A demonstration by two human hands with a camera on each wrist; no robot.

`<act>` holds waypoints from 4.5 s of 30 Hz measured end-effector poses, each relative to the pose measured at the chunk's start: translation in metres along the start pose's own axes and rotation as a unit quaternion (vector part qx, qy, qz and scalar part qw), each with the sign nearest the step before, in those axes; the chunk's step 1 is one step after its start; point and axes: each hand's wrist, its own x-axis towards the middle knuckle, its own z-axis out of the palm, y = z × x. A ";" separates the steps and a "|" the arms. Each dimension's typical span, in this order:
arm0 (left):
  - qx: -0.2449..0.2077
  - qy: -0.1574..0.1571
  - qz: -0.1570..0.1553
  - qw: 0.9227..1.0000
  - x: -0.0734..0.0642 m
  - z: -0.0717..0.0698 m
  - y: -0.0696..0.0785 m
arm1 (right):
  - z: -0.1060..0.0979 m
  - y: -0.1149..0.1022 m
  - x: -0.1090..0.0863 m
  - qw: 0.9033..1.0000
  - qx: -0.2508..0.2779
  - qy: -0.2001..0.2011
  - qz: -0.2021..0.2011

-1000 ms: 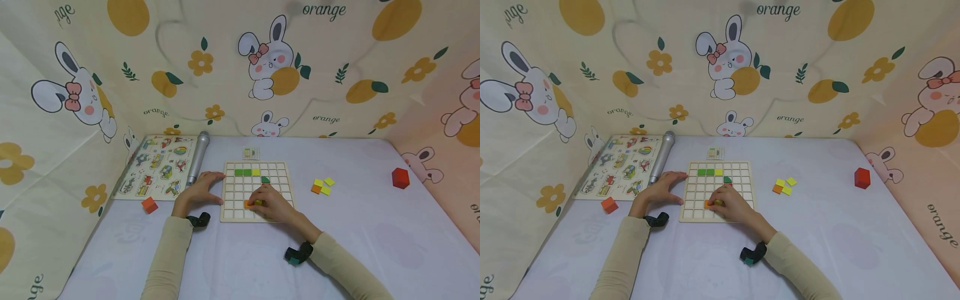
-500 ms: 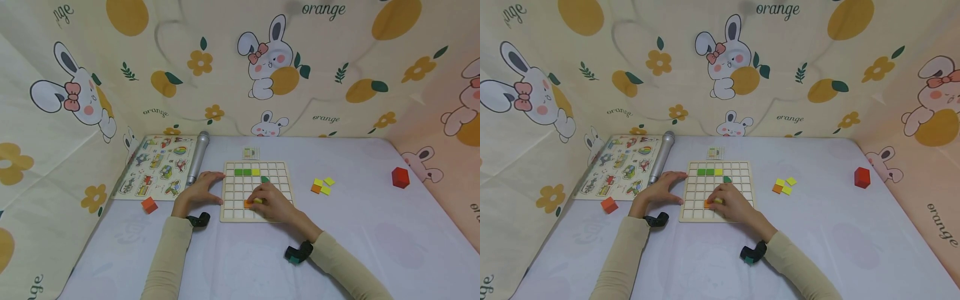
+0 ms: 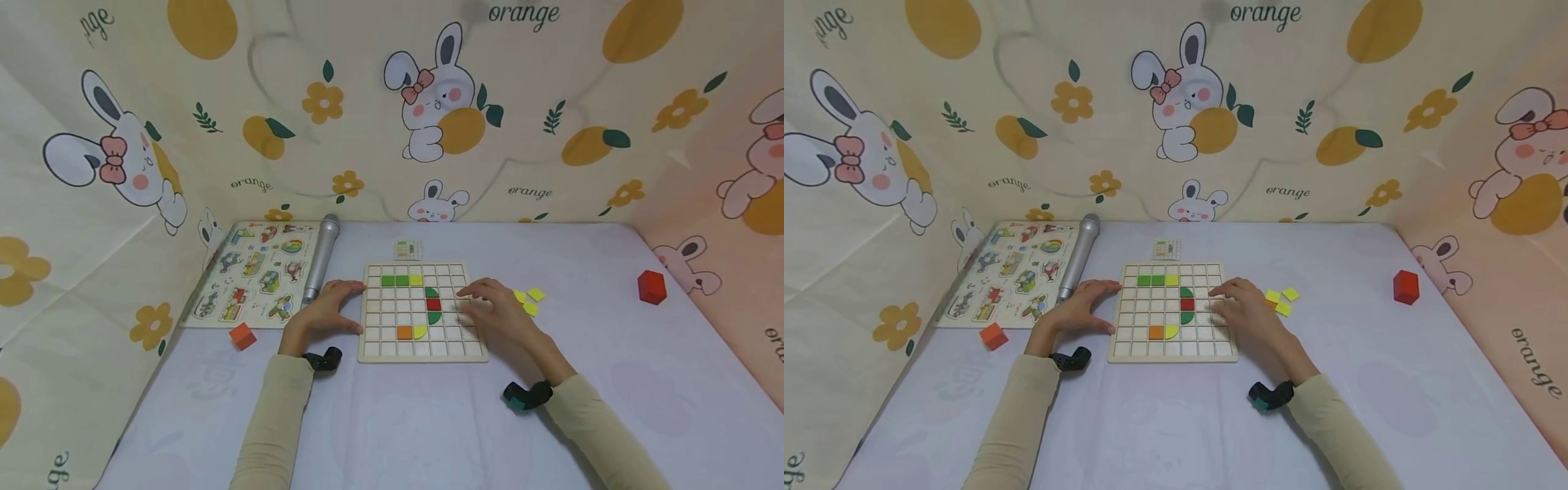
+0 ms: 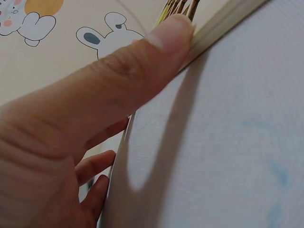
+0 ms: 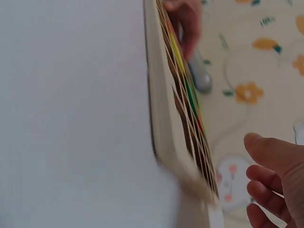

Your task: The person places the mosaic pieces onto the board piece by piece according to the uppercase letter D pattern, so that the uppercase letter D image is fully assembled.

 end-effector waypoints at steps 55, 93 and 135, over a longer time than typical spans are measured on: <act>0.004 -0.001 0.000 1.000 -0.001 -0.002 0.000 | -0.050 0.046 -0.030 0.987 -0.056 -0.103 0.105; 0.002 -0.006 0.002 1.000 0.000 -0.001 -0.001 | 0.086 -0.075 0.032 0.989 0.046 -0.122 -0.070; 0.009 -0.004 -0.001 1.000 -0.001 -0.002 0.000 | -0.011 0.009 0.008 1.000 -0.010 0.018 0.013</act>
